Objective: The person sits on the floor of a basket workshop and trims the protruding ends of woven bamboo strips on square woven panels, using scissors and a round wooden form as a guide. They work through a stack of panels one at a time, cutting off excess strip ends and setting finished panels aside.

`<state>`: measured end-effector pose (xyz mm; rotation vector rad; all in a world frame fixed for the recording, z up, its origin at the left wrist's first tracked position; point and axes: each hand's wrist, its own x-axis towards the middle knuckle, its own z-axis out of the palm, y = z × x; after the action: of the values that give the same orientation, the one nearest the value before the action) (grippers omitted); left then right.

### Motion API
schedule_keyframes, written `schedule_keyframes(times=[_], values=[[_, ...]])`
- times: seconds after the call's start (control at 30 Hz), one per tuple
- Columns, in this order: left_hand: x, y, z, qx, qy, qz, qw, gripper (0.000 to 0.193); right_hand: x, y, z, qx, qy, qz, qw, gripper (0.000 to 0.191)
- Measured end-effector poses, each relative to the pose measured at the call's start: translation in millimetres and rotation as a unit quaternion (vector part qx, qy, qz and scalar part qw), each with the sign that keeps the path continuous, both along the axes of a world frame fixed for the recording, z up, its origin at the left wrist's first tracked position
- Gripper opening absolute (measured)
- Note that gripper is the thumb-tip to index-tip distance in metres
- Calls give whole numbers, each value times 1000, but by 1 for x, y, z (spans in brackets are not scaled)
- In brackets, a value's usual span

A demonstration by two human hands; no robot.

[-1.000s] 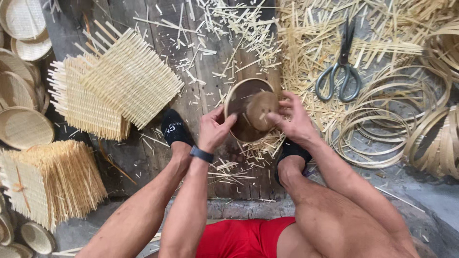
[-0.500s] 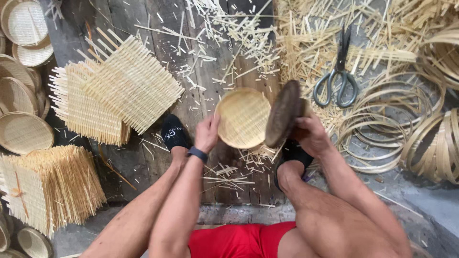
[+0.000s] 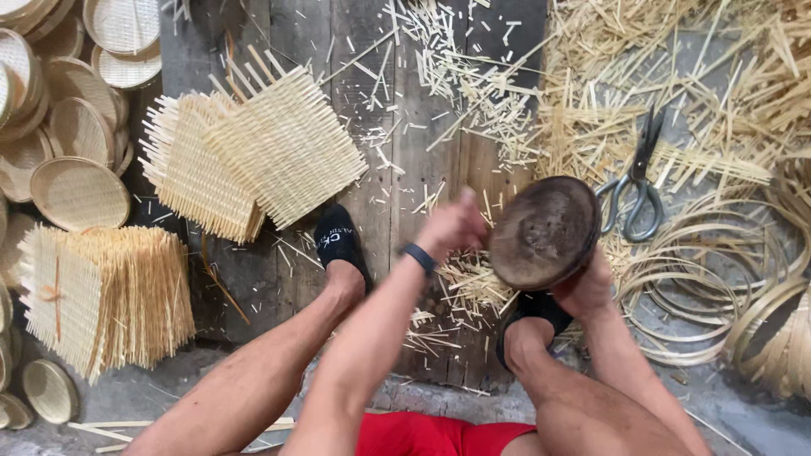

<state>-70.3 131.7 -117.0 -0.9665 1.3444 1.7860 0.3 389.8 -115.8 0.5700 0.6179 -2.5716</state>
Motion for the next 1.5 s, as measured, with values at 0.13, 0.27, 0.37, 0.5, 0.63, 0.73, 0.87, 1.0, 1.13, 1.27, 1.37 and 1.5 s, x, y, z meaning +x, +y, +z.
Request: schedule_keyframes(times=[0.13,0.27,0.37,0.5,0.63,0.73,0.87,1.0,1.13,1.27,1.37,1.5], values=[[24,25,-7,-3,66,212,975,57,-8,-35,3,197,15,102,975,60],[16,-30,-8,-200,215,76,953,50,-12,-60,-8,311,0,182,933,45],[4,-100,8,-419,278,-199,841,31,-10,-70,-21,382,38,232,894,33],[-23,-206,33,-751,319,-367,447,66,-6,-73,-32,393,9,270,879,37],[-22,-252,44,-699,354,-369,501,67,0,-70,-32,407,18,258,876,37],[-17,-253,50,-666,370,-334,555,47,4,-65,-25,425,21,209,880,36],[1,-194,59,-617,548,-233,515,46,-2,-54,-8,440,53,104,890,35],[66,-79,43,-438,621,-368,536,52,-22,-46,5,145,-11,54,988,43],[110,-38,33,-373,654,-454,477,53,-37,-50,0,452,30,160,877,34],[93,-48,26,-304,639,-342,619,40,-38,-48,-16,447,72,132,882,32],[53,-64,5,-479,381,-101,784,54,-36,-41,-26,446,80,125,883,32],[22,-95,-21,-191,183,-68,962,40,-33,-36,-26,529,113,164,825,27]])
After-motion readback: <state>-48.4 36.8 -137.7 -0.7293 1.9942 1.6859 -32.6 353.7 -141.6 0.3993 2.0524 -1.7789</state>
